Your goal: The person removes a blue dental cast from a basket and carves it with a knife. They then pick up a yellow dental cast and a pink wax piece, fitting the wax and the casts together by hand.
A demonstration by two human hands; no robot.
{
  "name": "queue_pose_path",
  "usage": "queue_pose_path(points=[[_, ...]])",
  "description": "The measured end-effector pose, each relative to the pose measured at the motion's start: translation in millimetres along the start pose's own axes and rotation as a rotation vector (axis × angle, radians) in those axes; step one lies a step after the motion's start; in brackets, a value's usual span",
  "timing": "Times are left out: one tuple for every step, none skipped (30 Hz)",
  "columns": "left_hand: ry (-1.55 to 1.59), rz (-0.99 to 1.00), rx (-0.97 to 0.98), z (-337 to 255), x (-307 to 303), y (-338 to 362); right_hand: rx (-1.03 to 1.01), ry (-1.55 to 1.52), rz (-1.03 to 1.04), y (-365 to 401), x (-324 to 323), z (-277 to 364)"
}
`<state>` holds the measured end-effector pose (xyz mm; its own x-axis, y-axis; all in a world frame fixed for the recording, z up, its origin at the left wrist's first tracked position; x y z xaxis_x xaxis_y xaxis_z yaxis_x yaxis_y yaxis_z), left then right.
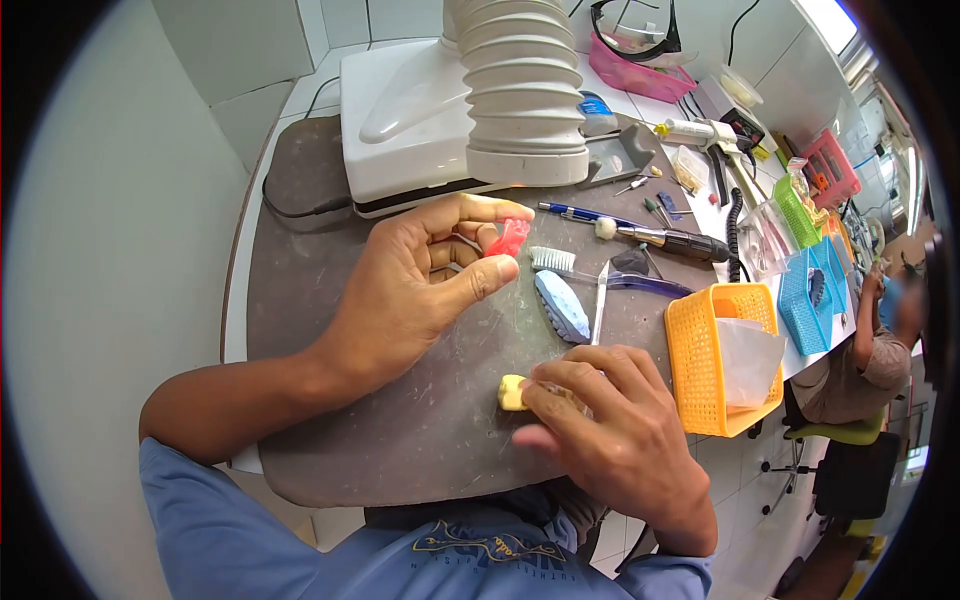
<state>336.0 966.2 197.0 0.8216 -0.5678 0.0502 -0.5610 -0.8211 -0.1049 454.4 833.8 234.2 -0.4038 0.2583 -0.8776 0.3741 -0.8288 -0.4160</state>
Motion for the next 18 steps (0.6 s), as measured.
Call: queue_pose_path(points=[[0.025,-0.011,-0.032,2,0,0,0.026,0.012,0.022,0,-1,0],[0.027,-0.013,-0.033,1,0,0,0.053,0.023,0.044,1,-1,-1],[0.065,-0.020,-0.046,2,1,0,0.054,0.023,0.046,2,-1,-3],[0.102,-0.025,-0.060,3,2,0,0.036,0.032,0.087,4,2,-6],[0.103,-0.021,-0.061,3,2,0,0.019,0.043,0.125,5,5,-9],[0.147,-0.016,-0.071,3,3,0,0.022,0.045,0.123,4,7,-11],[0.191,-0.012,-0.082,3,3,0,0.058,0.007,0.076,2,7,-15],[0.190,-0.011,-0.080,3,3,0,0.092,-0.031,0.029,0,5,-18],[0.197,0.004,-0.089,4,3,0,0.091,-0.032,0.028,-2,4,-19],[0.206,0.020,-0.098,4,3,0,0.231,-0.173,-0.026,-3,2,-28],[0.205,0.018,-0.097,4,3,0,0.371,-0.315,-0.081,-3,1,-37],[0.204,0.014,-0.127,5,3,1,0.371,-0.316,-0.081,-4,2,-40],[0.202,0.011,-0.158,6,3,1,0.531,-0.654,-0.147,-2,8,-53],[0.203,0.013,-0.158,7,4,2,0.688,-0.995,-0.213,2,17,-64],[0.213,0.018,-0.153,8,5,2,0.671,-1.148,-0.214,1,20,-68],[0.224,0.023,-0.148,9,6,3,0.673,-1.146,-0.216,-1,22,-70],[0.227,0.027,-0.150,9,7,4,0.691,-1.312,-0.264,-3,24,-72],[0.227,0.044,-0.166,9,9,5,0.706,-1.476,-0.315,-4,25,-73]])
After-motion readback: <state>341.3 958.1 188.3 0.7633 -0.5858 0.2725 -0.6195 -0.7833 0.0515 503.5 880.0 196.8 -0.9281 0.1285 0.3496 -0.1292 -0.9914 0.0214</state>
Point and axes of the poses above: each hand's wrist, its own y-axis away from the middle knuckle, its own x-axis out of the palm, z = x × y, the point moved 6 cm from there along -y, towards the middle knuckle, and after that the axes turned 3 degrees about -z, right-handed, at the moved point
